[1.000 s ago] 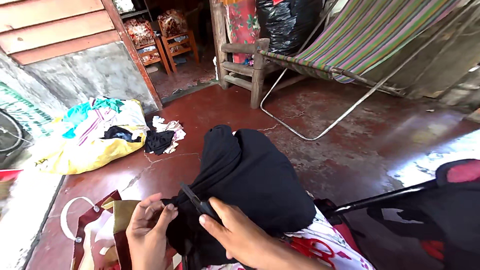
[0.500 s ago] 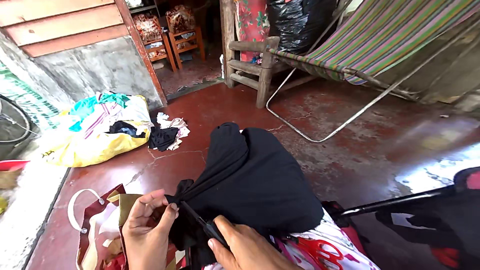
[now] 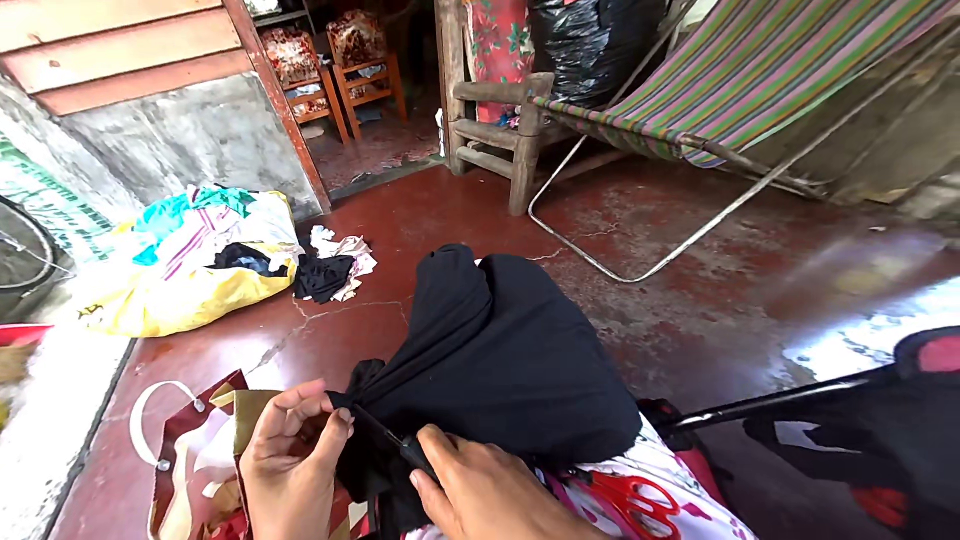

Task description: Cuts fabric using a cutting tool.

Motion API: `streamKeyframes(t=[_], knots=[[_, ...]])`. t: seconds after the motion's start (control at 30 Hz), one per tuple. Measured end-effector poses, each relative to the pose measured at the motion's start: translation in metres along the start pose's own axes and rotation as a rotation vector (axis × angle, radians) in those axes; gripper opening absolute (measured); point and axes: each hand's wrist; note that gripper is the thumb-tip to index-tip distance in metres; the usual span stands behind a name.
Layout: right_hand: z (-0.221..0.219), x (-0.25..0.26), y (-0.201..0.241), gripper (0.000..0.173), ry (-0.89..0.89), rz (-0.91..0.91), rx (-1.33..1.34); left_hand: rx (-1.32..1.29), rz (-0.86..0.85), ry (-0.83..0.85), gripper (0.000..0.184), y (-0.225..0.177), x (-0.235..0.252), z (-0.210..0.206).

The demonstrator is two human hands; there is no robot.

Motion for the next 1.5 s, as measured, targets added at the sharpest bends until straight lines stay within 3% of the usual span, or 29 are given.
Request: streamKeyframes(t=[0.07, 0.3, 0.47, 0.63, 0.7, 0.83, 1.0, 1.1, 1.23, 1.3, 1.37, 1.43, 1.5], knots=[[-0.002, -0.002, -0.001, 0.033, -0.014, 0.007, -0.026, 0.014, -0.003, 0.019, 0.036, 0.0, -0.001, 0.001], [0.009, 0.0, -0.001, 0.034, 0.224, -0.08, 0.04, 0.011, 0.047, 0.04, 0.04, 0.001, -0.004, 0.0], [-0.001, -0.007, -0.01, 0.034, 0.205, -0.056, 0.1, 0.006, 0.047, 0.054, 0.043, 0.001, -0.003, 0.008], [0.013, -0.012, -0.027, 0.037, 0.001, 0.058, 0.249, -0.061, 0.131, 0.071, 0.032, 0.006, -0.005, 0.009], [0.024, -0.001, -0.036, 0.044, -0.121, 0.017, 0.237, -0.078, 0.114, 0.111, 0.027, 0.008, -0.005, 0.007], [0.031, 0.034, -0.076, 0.039, -0.344, -0.158, 0.138, -0.003, 0.015, 0.208, 0.022, 0.018, -0.009, 0.002], [0.025, 0.064, -0.11, 0.028, -0.326, -0.245, 0.038, 0.347, -0.175, 0.262, 0.016, 0.033, -0.014, -0.019], [0.028, 0.07, -0.115, 0.024, -0.35, -0.232, 0.049, 0.482, -0.252, 0.387, 0.022, 0.039, -0.011, -0.025], [0.043, 0.08, -0.116, 0.019, -0.563, -0.188, 0.151, 0.616, -0.275, 0.495, 0.027, 0.039, -0.005, -0.03], [0.052, 0.089, -0.118, 0.034, -0.623, -0.121, 0.174, 0.665, -0.258, 0.541, 0.029, 0.039, -0.003, -0.031], [0.058, 0.097, -0.118, 0.042, -0.559, -0.094, 0.132, 0.715, -0.247, 0.581, 0.03, 0.04, -0.002, -0.03], [0.058, 0.103, -0.117, 0.022, -0.477, -0.132, 0.079, 0.768, -0.254, 0.598, 0.024, 0.046, 0.0, -0.025], [0.065, 0.107, -0.114, 0.015, -0.467, -0.19, 0.132, 0.81, -0.265, 0.594, 0.016, 0.05, 0.004, -0.019]])
Point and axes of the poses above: each hand's wrist, its own x-axis towards the middle knuckle, its own z-axis out of the back of the hand, y = z × x, and after that the axes turned 10 degrees about -z, right-handed
